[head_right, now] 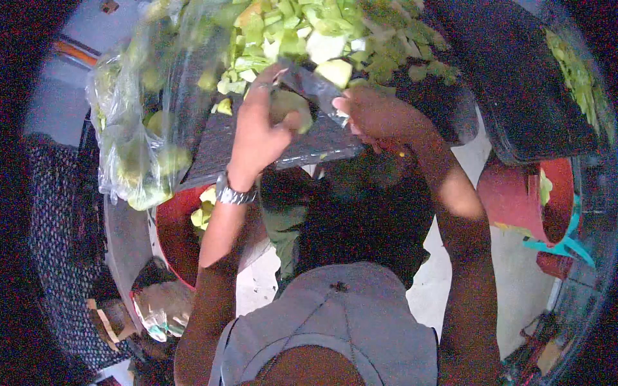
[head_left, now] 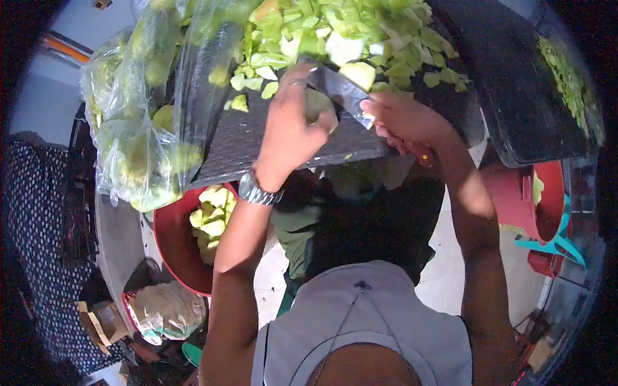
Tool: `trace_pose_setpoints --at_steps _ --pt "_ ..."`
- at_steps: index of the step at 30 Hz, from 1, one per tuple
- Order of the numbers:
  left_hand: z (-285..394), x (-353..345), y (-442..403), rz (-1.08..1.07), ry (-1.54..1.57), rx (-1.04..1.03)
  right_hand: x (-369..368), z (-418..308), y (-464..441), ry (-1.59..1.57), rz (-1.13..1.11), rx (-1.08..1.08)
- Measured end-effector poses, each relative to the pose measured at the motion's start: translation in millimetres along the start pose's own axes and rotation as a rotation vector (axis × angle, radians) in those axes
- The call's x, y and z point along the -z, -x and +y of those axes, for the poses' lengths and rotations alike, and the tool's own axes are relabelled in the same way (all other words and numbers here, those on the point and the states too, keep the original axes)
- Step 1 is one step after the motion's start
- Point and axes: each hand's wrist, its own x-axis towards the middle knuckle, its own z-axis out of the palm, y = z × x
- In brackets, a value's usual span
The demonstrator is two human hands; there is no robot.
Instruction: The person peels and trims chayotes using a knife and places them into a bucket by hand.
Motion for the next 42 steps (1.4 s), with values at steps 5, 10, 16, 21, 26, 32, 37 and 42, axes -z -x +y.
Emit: trace_pose_setpoints --at_steps 5,10,16,21,26,32,37,42 --pt "4 22 15 -0.216 -0.039 0.238 -4 15 8 -0.252 0.147 0.003" --pt "1 24 4 -0.306 0.025 0.337 -13 18 25 -0.422 0.246 0.14" --pt "-19 9 7 -0.077 1.968 0.576 -17 14 48 -0.54 0.236 0.223" --pt "-2 -6 16 0.068 2.338 0.562 -38 12 57 -0.33 0.344 0.329" --pt "20 -7 10 0.176 2.245 0.662 -59 4 64 0.003 0.639 0.588" --pt "24 -37 9 0.287 2.162 0.642 -84 -3 58 0.384 0.733 0.582" --pt "34 -32 21 0.038 2.203 0.613 -88 -6 51 0.546 0.736 0.596" --pt "41 -32 16 0.161 1.996 0.731 -90 -2 48 0.448 0.669 0.554"
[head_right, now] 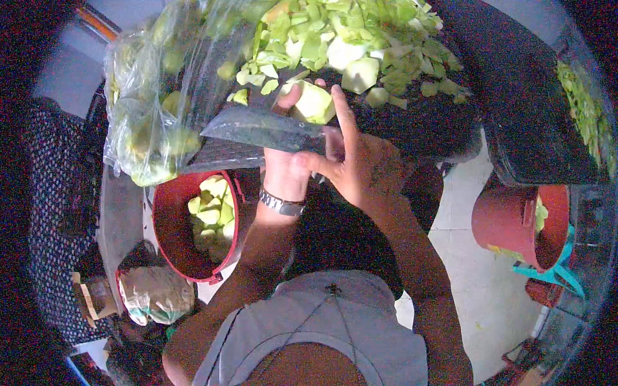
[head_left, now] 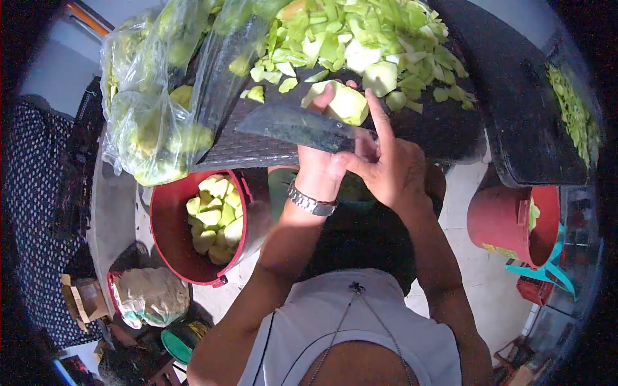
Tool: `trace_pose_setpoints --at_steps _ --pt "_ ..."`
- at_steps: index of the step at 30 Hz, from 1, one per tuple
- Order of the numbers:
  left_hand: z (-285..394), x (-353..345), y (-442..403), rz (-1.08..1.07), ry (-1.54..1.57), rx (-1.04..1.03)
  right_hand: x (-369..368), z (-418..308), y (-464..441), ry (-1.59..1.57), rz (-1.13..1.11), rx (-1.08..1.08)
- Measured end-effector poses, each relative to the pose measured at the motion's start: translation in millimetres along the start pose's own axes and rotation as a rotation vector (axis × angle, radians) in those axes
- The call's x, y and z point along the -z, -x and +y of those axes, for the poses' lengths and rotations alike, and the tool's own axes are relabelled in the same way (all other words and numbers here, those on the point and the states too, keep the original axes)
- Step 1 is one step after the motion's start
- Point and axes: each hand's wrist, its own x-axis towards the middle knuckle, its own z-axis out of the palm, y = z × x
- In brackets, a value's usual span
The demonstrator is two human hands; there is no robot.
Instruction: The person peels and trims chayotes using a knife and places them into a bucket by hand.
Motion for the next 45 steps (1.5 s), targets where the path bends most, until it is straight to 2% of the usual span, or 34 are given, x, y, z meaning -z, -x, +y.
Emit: trace_pose_setpoints --at_steps 4,6,8,10,12,13,16,17,19,22,24,26,29,33,35,38,41,45 --pt "-3 -1 2 0.04 -0.049 -0.061 0 -2 -4 0.017 -0.015 -0.055" --pt "-6 3 -3 0.09 -0.118 -0.192 -3 -3 -4 -0.04 -0.008 -0.099" --pt "-6 18 -8 0.096 -0.09 -0.142 -4 -5 -4 -0.085 -0.008 -0.13" --pt "-7 18 -7 0.135 -0.098 -0.191 -3 -8 -4 -0.115 -0.015 -0.147" --pt "-12 12 -6 0.204 -0.141 -0.341 -5 1 -10 -0.105 -0.04 -0.16" --pt "-14 6 -3 0.207 0.009 -0.35 -6 5 -14 -0.099 -0.05 -0.169" --pt "-10 17 -10 0.194 -0.116 -0.368 -4 9 -21 -0.25 -0.06 -0.196" --pt "-7 19 -14 0.216 -0.068 -0.319 -2 10 -24 -0.255 -0.067 -0.202" --pt "3 28 -13 0.179 -0.64 -0.399 -1 9 -32 -0.272 -0.078 -0.203" --pt "8 18 -13 0.235 -0.575 -0.418 -1 11 -49 -0.323 -0.05 -0.237" --pt "14 4 -10 0.285 0.018 -0.287 4 16 -61 -0.593 -0.088 -0.357" --pt "18 5 -5 0.252 0.043 -0.216 20 28 -72 -1.09 -0.21 -0.574" --pt "28 9 2 0.132 0.138 -0.022 34 48 -119 -1.416 -0.337 -0.75" --pt "29 15 1 0.133 0.088 0.015 38 43 -99 -1.066 -0.396 -0.574" --pt "27 19 -2 0.109 0.115 -0.022 43 17 -59 -0.942 -0.391 -0.532" --pt "19 20 -4 0.117 0.098 -0.076 33 26 -20 -0.601 -0.406 -0.484" --pt "8 22 -10 0.044 0.066 -0.124 29 -2 10 -0.537 -0.206 -0.636" --pt "-3 8 -10 0.21 -0.079 -0.204 30 -3 33 -0.525 -0.246 -0.634"
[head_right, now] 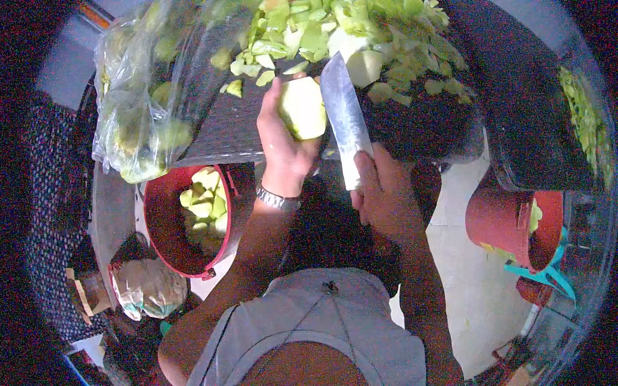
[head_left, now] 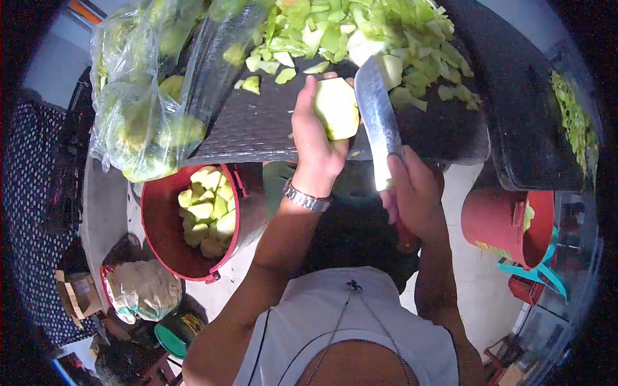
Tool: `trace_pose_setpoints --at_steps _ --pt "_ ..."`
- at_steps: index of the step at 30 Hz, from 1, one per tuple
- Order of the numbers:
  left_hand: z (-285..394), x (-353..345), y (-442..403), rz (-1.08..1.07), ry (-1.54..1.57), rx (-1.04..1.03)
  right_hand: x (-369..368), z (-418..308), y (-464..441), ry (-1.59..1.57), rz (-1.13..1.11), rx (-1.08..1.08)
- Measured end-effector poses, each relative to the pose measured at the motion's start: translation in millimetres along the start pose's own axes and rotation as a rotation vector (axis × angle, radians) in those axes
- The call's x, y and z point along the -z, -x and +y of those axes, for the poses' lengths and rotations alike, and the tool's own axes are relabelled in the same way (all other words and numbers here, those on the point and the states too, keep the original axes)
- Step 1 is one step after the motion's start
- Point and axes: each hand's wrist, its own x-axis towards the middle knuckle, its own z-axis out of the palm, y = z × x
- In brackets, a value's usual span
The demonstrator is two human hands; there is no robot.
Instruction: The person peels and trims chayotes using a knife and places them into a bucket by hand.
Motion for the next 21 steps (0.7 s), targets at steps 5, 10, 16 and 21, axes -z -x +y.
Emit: trace_pose_setpoints --at_steps 5,10,16,21 --pt "-6 -3 0 0.051 -0.075 -0.083 0 7 4 0.004 -0.01 0.012" --pt "-8 4 0 0.084 -0.135 -0.091 -3 4 6 0.048 -0.012 -0.022" --pt "-8 6 3 0.013 -0.132 0.006 -2 32 0 0.21 0.024 0.121" --pt "-22 -7 20 -0.004 -0.125 0.003 -11 43 -6 0.157 0.067 0.129"
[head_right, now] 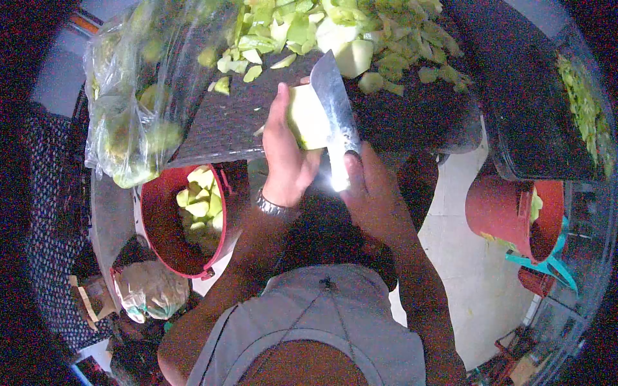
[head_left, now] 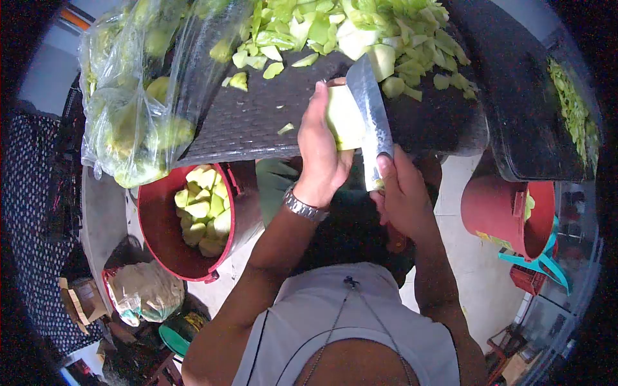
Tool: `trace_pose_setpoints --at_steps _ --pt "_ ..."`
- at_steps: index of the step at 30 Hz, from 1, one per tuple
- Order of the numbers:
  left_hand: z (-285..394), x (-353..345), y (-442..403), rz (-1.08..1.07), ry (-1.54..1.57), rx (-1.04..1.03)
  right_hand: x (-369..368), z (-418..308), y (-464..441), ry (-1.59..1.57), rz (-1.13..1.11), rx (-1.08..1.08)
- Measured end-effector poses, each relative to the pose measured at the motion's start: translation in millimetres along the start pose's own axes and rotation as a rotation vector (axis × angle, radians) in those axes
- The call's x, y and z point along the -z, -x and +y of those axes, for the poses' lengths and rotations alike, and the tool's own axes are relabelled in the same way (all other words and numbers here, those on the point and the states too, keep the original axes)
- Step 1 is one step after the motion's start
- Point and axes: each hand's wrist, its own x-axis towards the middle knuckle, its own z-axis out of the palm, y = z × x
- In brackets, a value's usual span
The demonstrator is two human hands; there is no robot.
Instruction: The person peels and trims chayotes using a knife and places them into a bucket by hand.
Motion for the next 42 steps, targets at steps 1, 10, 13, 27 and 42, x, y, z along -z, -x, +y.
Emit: trace_pose_setpoints --at_steps 1,10,13,27,42 --pt "-2 4 -2 -0.037 0.004 0.0 -3 4 -1 -0.013 0.016 0.013" --pt "-21 7 8 -0.089 -0.091 0.113 5 -25 -7 -0.271 -0.119 -0.082" --pt "-13 3 8 -0.006 -0.111 0.121 5 -30 -8 -0.438 -0.169 -0.126" --pt "14 9 -20 -0.271 0.443 0.248 11 -29 -3 0.001 0.037 0.097" --pt "0 15 -19 -0.297 0.297 0.136 1 -17 -4 0.301 0.066 0.309"
